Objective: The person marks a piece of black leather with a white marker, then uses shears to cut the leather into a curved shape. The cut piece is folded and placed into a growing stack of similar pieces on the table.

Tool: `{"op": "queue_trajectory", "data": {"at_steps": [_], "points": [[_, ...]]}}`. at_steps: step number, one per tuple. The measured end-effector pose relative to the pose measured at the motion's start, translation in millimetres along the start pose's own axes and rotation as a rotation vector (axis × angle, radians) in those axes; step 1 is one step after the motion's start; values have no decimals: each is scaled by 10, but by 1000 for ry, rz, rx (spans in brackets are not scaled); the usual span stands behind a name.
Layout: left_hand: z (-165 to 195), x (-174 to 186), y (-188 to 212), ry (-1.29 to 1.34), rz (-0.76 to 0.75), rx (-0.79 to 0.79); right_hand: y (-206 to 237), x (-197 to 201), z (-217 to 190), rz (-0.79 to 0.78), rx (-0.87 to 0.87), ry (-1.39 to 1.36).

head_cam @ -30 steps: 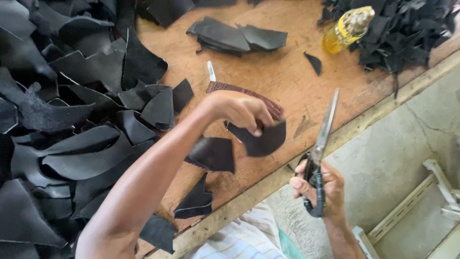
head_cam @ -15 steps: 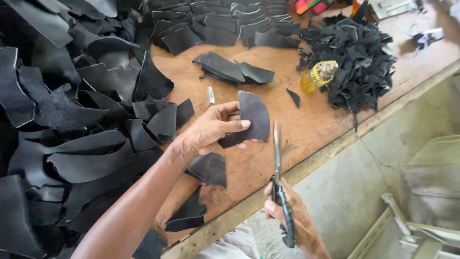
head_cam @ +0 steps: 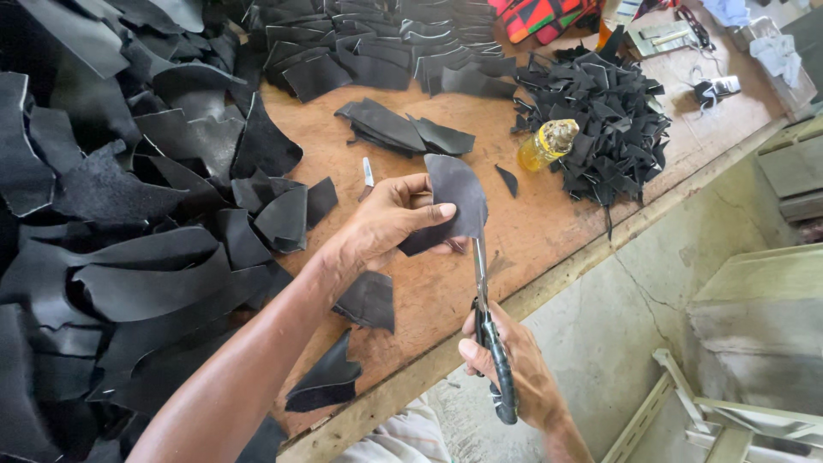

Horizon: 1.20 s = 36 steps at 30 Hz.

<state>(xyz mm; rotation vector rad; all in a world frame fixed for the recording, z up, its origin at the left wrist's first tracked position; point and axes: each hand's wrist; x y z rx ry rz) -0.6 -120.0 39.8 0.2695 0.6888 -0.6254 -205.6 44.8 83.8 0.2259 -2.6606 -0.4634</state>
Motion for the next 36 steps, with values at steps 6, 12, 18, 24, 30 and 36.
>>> {"op": "queue_trajectory", "data": {"at_steps": [6,12,18,24,30,36], "points": [[3,-38,-25,-41,63,23,-33,45,17,36,4,-13],[-44,-34,-76,-35,74,8,-86,14,111,95,-43,-102],[-81,-19,-133,-59,123,21,-140,15,156,97,-13,-100],[-132,-27,-168,-28,150,-8,-166,-5,191,115,-15,-104],[-155,-13,-167,-82,199,20,-185,-14,225,130,-23,-109],[-166,10,-176,-51,198,7,-203,-19,246,122,-20,-127]]}}
Point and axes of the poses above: each hand's wrist, its own y-axis away from the middle knuckle, its own x-axis out of the back of the hand, z = x × y, and after that the axes turned 6 degrees about -y, right-handed
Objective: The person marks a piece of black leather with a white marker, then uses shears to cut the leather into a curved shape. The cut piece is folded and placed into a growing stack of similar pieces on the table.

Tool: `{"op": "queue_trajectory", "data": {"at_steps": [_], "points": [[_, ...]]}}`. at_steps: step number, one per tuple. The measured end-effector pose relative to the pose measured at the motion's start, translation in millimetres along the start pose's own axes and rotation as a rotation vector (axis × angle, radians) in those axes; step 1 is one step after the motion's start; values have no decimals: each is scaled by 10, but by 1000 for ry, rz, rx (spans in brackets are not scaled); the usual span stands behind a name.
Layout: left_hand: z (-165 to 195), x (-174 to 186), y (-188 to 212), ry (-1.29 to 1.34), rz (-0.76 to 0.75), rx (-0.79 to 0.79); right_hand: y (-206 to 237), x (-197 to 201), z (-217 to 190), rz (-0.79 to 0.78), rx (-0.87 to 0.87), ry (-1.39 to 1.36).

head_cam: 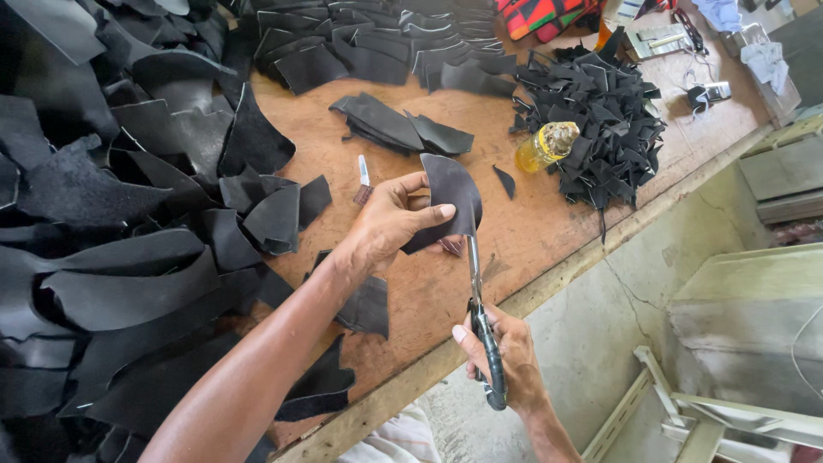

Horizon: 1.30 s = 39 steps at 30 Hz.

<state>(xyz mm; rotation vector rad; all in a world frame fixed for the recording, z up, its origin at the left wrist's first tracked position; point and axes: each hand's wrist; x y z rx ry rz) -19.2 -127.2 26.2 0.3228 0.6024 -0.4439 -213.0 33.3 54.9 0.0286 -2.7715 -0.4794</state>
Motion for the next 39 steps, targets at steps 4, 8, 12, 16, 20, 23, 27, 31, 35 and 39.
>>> {"op": "queue_trajectory", "data": {"at_steps": [4,8,12,16,20,23,27,31,35,39], "points": [[-20,31,-15,-1,-12,-2,-7,0,17,-2,-6,-19],[-27,53,-21,22,-34,-12,-9,17,29,-4,11,-17],[-24,67,-11,-1,-30,5,3,31,41,7,-2,26],[-47,92,-5,1,-41,24,23,24,52,13,9,50],[-101,110,-32,27,-49,10,6,8,45,-19,28,-18],[-138,95,-60,44,-115,-78,-33,30,9,-38,-21,45],[-153,43,-40,-8,-89,-4,-101,74,-57,-56,4,63],[-104,26,15,-39,-78,65,-79,72,-87,-44,-3,58],[-63,12,41,-32,-75,88,-52,50,-63,-31,5,39],[-62,14,41,-66,-75,90,-43,56,-15,-32,9,13]]}}
Point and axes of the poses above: each hand's wrist, its own y-axis away from the middle knuckle, its own x-axis out of the back of the hand, z = x × y, and after that the axes turned 6 degrees about -y, right-handed
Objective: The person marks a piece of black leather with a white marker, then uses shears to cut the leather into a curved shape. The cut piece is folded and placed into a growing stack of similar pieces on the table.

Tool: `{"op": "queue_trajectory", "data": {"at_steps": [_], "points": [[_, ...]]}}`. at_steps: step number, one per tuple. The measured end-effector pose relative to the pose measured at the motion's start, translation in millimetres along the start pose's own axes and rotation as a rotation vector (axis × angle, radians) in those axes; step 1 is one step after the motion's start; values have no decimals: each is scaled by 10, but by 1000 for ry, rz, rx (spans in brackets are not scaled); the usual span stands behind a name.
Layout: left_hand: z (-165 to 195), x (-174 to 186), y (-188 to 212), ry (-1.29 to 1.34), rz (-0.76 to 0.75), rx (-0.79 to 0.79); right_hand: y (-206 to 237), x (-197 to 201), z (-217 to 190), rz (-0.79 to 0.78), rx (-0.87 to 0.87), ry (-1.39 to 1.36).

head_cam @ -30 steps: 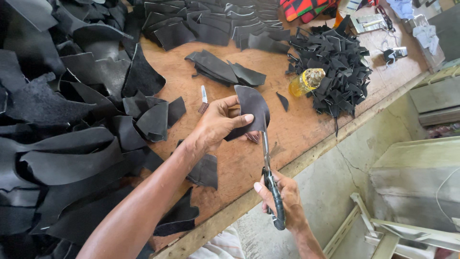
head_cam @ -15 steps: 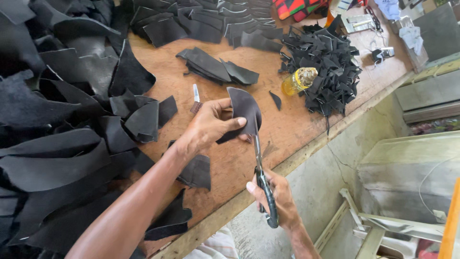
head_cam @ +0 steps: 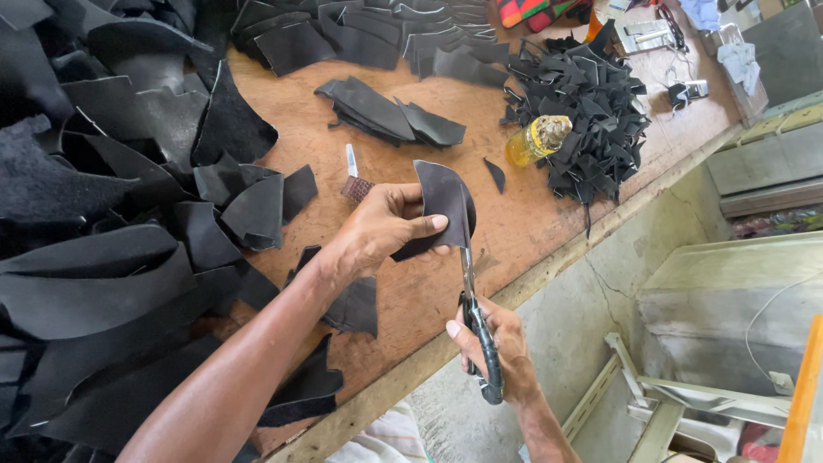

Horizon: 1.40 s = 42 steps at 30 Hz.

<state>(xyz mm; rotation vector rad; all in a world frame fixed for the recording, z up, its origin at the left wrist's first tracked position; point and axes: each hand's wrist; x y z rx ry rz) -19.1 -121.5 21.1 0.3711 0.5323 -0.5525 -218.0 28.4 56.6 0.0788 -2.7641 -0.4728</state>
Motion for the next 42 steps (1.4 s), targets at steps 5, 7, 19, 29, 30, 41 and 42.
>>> {"op": "queue_trajectory", "data": {"at_steps": [5,7,19,29,30,41,42], "points": [[-21,24,6,28,-1,17,10,1,50,2,5,-27],[-26,27,9,44,-4,25,10,6,57,2,13,2],[-87,108,3,29,-51,-44,27,10,104,31,5,41],[-55,84,-76,-149,138,-128,67,19,24,-42,-29,10],[-54,75,-68,-184,147,-128,54,19,12,-46,-26,20],[-92,94,-84,-127,110,-128,-39,19,-70,-43,18,44],[-97,97,-87,-121,114,-124,-35,14,-67,-41,14,41]]}}
Point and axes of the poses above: each hand's wrist, its own y-axis away from the middle knuckle, its own x-axis out of the back of the hand, z = x × y, and after that the axes turned 6 degrees about -y, right-handed
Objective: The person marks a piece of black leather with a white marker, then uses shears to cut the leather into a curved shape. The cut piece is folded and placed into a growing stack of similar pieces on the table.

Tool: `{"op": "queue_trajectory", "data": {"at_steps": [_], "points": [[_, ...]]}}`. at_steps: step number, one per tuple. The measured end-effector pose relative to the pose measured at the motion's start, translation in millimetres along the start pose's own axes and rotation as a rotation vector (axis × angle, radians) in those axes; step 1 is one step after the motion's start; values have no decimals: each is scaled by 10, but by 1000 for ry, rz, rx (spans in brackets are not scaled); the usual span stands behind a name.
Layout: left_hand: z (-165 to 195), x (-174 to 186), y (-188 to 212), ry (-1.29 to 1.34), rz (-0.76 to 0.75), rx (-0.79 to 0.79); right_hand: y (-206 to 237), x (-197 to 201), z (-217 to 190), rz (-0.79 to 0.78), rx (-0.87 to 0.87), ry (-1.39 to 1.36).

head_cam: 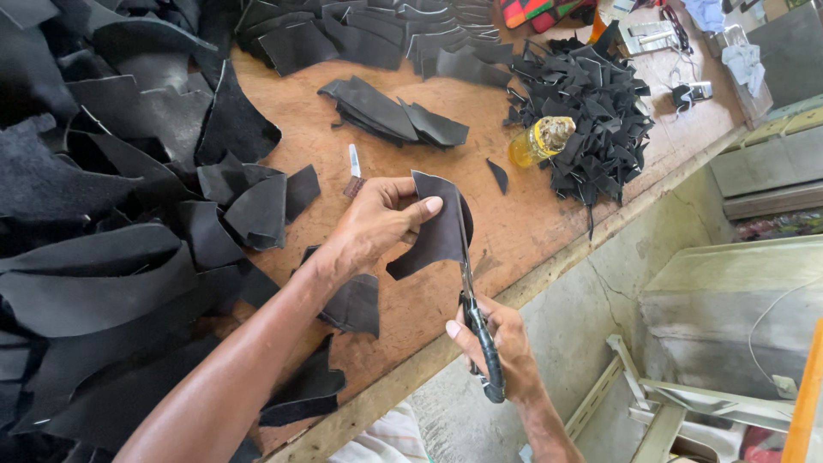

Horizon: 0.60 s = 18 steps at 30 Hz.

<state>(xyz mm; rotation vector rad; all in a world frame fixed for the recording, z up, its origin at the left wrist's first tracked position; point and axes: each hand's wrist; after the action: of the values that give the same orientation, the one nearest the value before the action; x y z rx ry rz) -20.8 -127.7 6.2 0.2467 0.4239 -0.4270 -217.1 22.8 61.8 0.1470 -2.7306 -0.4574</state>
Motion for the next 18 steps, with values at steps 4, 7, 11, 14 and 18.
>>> {"op": "queue_trajectory", "data": {"at_steps": [4,7,11,14,18], "points": [[-18,14,-3,-39,-23,-12,18,-13,37,19,18,-24],[-20,17,-2,-79,-24,3,55,-10,74,40,17,-40],[-4,-7,12,-61,-24,42,74,-17,124,73,10,-25],[3,-18,32,-39,-44,51,63,-15,142,25,50,10],[-45,-54,54,2,-134,113,43,25,131,-13,8,-27]]}}
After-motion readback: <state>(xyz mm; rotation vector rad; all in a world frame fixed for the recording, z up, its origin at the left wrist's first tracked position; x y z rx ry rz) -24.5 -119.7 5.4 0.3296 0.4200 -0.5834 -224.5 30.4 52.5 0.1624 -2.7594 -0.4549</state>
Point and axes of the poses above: each hand's wrist, its own y-axis away from the middle knuckle, its own x-axis out of the back of the hand, z = x × y, and after that the axes turned 6 degrees about -y, right-handed
